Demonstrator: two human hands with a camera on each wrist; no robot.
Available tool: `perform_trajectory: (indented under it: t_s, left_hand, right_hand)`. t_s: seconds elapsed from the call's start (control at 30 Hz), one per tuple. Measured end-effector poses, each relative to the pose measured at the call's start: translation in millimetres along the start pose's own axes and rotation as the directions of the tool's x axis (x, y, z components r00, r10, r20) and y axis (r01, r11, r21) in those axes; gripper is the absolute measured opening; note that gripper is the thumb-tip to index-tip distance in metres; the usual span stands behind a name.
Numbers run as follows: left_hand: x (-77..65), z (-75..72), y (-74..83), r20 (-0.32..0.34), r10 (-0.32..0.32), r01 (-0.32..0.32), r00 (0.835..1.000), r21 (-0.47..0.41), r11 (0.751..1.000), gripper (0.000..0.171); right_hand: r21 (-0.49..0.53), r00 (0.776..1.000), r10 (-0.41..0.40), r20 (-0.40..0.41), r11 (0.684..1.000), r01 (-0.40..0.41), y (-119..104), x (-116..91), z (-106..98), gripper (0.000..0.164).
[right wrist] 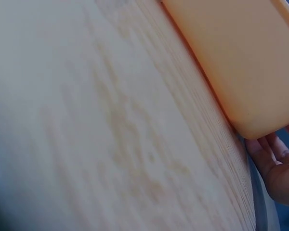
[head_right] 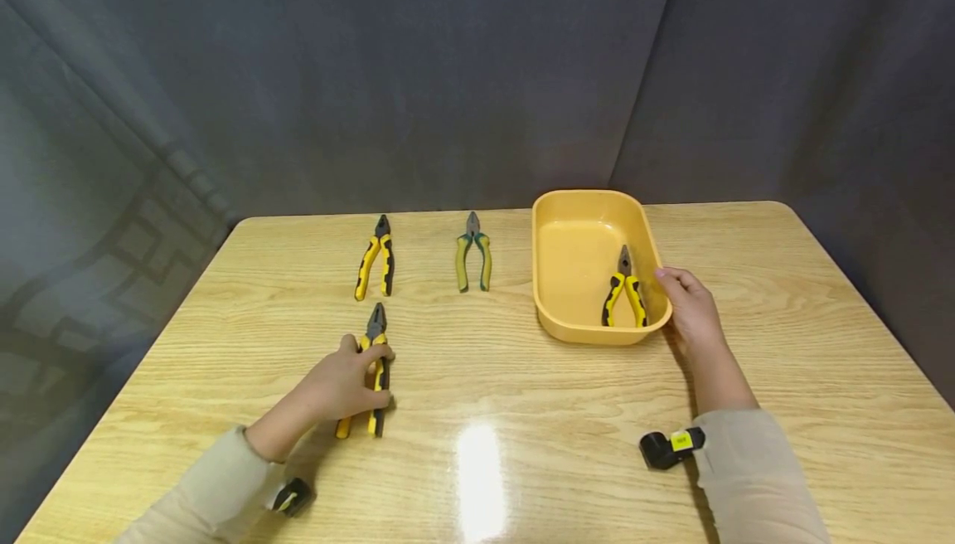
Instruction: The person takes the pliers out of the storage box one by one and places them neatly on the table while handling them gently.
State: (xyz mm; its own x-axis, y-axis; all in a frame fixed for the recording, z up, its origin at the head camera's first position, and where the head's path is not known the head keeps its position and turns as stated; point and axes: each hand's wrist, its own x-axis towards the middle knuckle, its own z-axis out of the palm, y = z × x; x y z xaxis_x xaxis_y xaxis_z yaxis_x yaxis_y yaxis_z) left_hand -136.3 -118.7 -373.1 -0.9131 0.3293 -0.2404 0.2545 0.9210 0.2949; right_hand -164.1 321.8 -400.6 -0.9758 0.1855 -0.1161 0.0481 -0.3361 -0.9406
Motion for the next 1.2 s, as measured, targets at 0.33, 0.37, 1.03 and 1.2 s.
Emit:
perform_trajectory:
  t_s: [0.33, 0.37, 1.03, 1.2]
  left_hand:
    - [-0.9, -1.2, 3.3, 0.013, -0.009, 0.009, 1.000, 0.012, 1.000, 0.054]
    - [-1.2, -1.4, 3.6, 0.013, -0.010, 0.010, 1.000, 0.014, 1.000, 0.054]
    - [-0.4, -2.7, 3.9, 0.026, -0.006, 0.005, 1.000, 0.026, 1.000, 0.051]
    - [-0.8, -2.0, 4.2, 0.032, -0.004, 0.003, 0.999, 0.026, 1.000, 0.053]
  right_hand:
    - [-0.019, 1.000, 0.018, 0.023, 1.000, -0.018, -6.9, -5.4, 4.2, 0.005]
    - [-0.015, 1.000, 0.021, 0.023, 1.000, -0.021, -7.2, -5.4, 4.3, 0.006]
    - [-0.009, 1.000, 0.000, 0.029, 1.000, 0.000, -2.0, -0.3, -1.0, 0.009]
    - [0.015, 1.000, 0.017, 0.021, 1.000, -0.017, -4.1, -2.0, 1.2, 0.006]
